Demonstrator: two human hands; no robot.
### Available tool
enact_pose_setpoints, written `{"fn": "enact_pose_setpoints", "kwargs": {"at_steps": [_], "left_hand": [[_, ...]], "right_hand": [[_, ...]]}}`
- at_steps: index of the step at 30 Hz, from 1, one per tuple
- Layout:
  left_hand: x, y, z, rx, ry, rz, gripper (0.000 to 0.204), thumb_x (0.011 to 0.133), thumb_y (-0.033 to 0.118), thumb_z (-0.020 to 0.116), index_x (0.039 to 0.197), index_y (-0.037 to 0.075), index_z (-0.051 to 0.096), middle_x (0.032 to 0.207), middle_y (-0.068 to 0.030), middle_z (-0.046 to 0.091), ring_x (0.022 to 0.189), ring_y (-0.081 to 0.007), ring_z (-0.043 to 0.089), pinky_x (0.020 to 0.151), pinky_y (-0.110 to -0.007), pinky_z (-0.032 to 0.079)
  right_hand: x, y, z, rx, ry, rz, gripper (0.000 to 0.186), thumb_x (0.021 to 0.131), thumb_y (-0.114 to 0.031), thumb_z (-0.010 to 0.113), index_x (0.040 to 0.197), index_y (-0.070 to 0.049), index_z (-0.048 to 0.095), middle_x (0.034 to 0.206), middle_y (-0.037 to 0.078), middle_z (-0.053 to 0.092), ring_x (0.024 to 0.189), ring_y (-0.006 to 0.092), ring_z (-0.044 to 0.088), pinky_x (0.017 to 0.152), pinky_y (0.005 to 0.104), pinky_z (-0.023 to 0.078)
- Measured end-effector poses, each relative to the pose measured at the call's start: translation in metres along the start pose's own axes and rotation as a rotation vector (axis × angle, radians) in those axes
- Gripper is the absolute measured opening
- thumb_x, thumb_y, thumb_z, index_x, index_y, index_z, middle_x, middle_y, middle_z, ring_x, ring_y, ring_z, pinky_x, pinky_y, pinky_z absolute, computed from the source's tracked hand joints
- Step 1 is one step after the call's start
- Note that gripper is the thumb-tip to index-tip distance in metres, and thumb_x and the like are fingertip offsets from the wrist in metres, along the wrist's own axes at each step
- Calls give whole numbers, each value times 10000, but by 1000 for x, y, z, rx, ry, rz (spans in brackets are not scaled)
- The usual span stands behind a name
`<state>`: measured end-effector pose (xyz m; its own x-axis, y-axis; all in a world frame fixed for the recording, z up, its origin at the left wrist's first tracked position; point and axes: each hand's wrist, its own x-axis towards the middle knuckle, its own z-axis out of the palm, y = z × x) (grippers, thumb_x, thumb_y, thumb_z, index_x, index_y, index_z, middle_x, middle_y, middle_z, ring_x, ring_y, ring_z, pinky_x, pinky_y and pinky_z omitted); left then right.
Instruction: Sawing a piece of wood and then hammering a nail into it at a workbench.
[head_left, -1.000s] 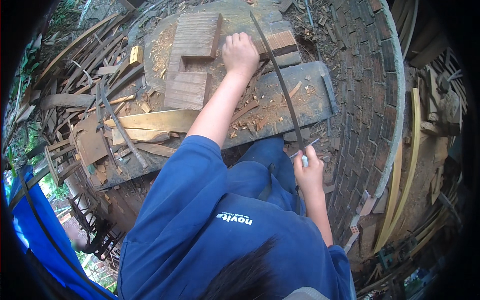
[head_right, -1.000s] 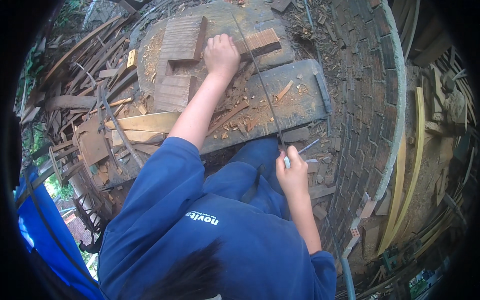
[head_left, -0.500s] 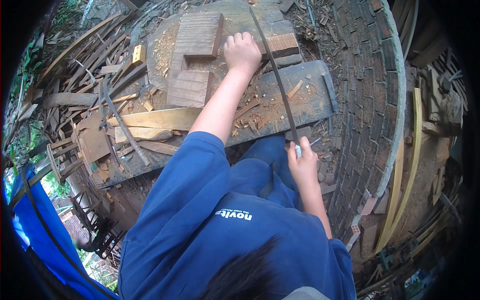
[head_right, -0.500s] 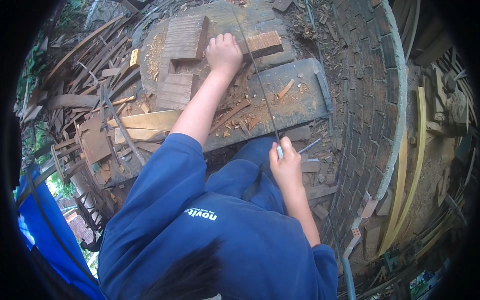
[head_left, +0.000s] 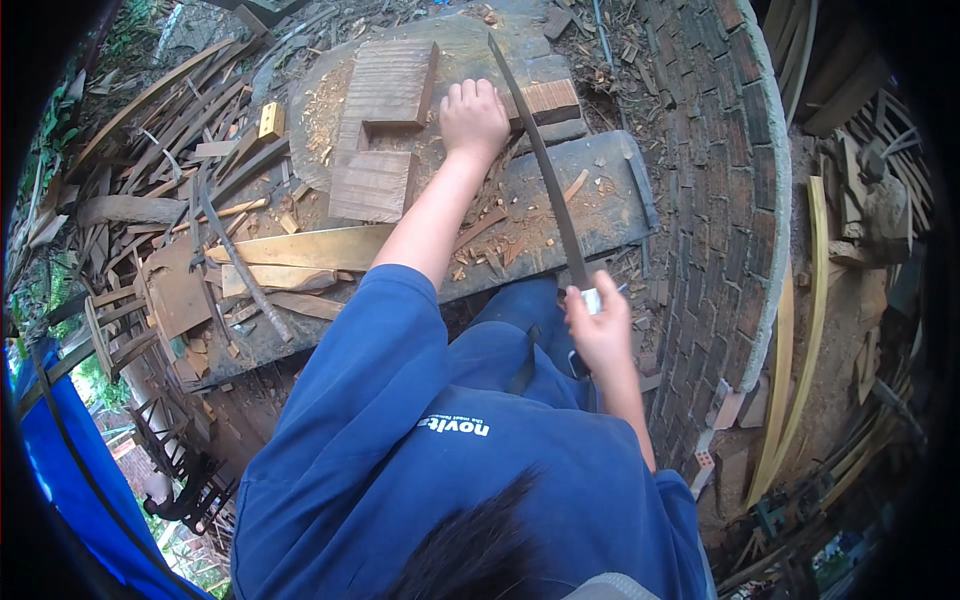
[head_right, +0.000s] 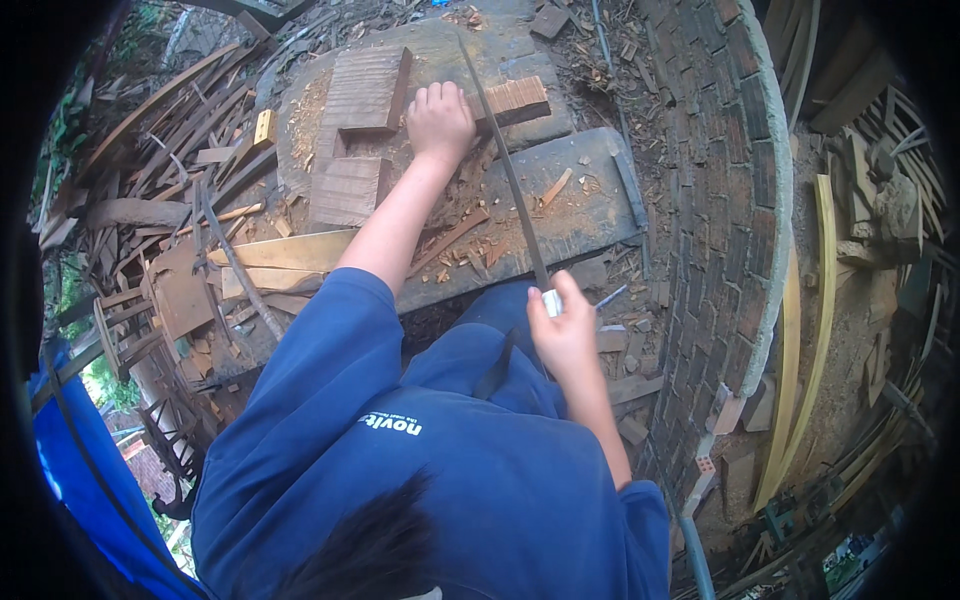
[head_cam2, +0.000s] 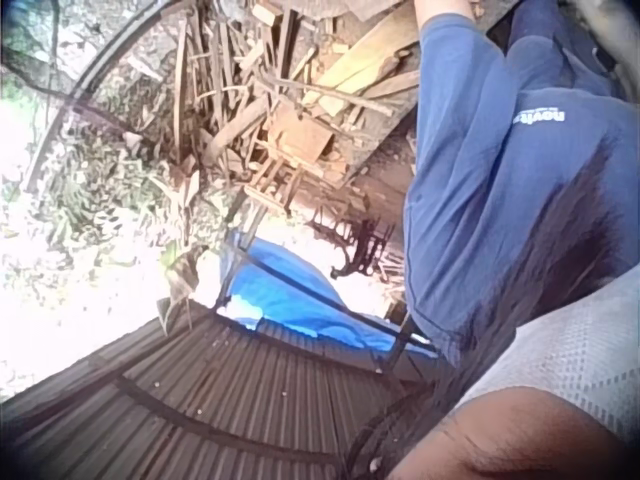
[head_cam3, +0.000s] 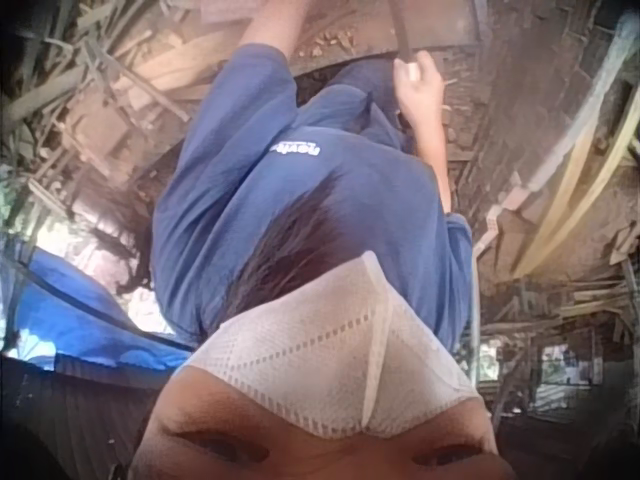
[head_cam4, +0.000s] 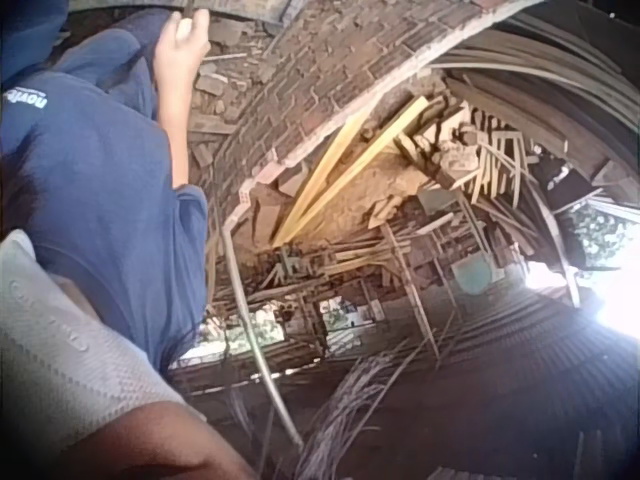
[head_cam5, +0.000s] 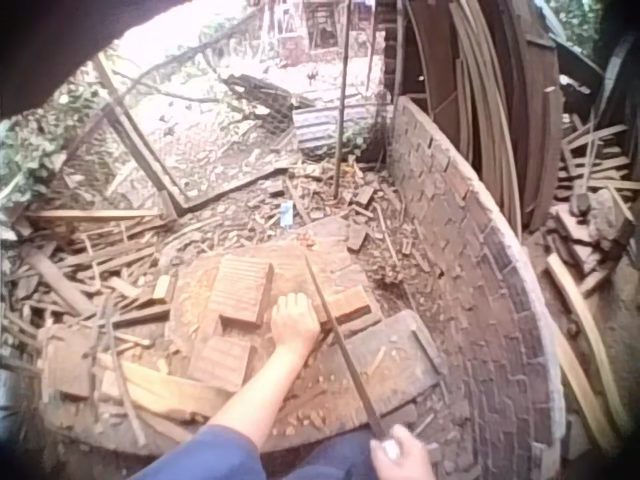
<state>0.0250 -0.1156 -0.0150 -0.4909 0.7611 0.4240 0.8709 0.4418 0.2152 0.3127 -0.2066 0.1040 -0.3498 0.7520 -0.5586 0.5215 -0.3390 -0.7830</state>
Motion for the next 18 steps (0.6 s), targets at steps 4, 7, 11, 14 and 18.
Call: {"fn": "enact_pose_setpoints", "kwargs": {"at_steps": [4,7,11,14,18], "left_hand": [[-2,4,0,16,29,47,151,904,226,538,859,89,582,858,-89,590,859,-282,571,750,-431,440],[-5,6,0,40,40,62,143,910,234,537,881,101,580,880,-73,588,882,-265,567,767,-418,424],[-5,6,0,62,37,58,140,917,244,528,919,114,580,901,-56,583,909,-248,560,778,-410,418],[-5,6,1,70,72,76,146,916,253,528,944,120,580,915,-44,578,916,-237,553,792,-400,411],[-13,10,-3,149,123,121,199,925,308,515,964,124,578,937,-26,557,940,-206,520,840,-385,377]], "right_hand": [[-6,-16,-18,-89,28,-179,193,945,-110,625,839,-63,471,631,-20,537,537,35,526,445,212,392],[-12,-29,-19,-44,-56,-162,197,943,-106,624,843,-68,458,636,-21,523,540,36,528,447,217,394],[-16,-56,-27,-36,-37,-78,225,925,-125,645,839,-42,455,629,16,479,596,50,456,480,269,372],[-18,-85,-45,76,-138,-13,181,942,-126,625,899,-50,466,674,9,523,590,50,519,454,243,398],[-24,-122,-70,115,-188,108,231,962,-146,611,1095,-43,452,801,93,638,603,102,601,465,232,473]]}}
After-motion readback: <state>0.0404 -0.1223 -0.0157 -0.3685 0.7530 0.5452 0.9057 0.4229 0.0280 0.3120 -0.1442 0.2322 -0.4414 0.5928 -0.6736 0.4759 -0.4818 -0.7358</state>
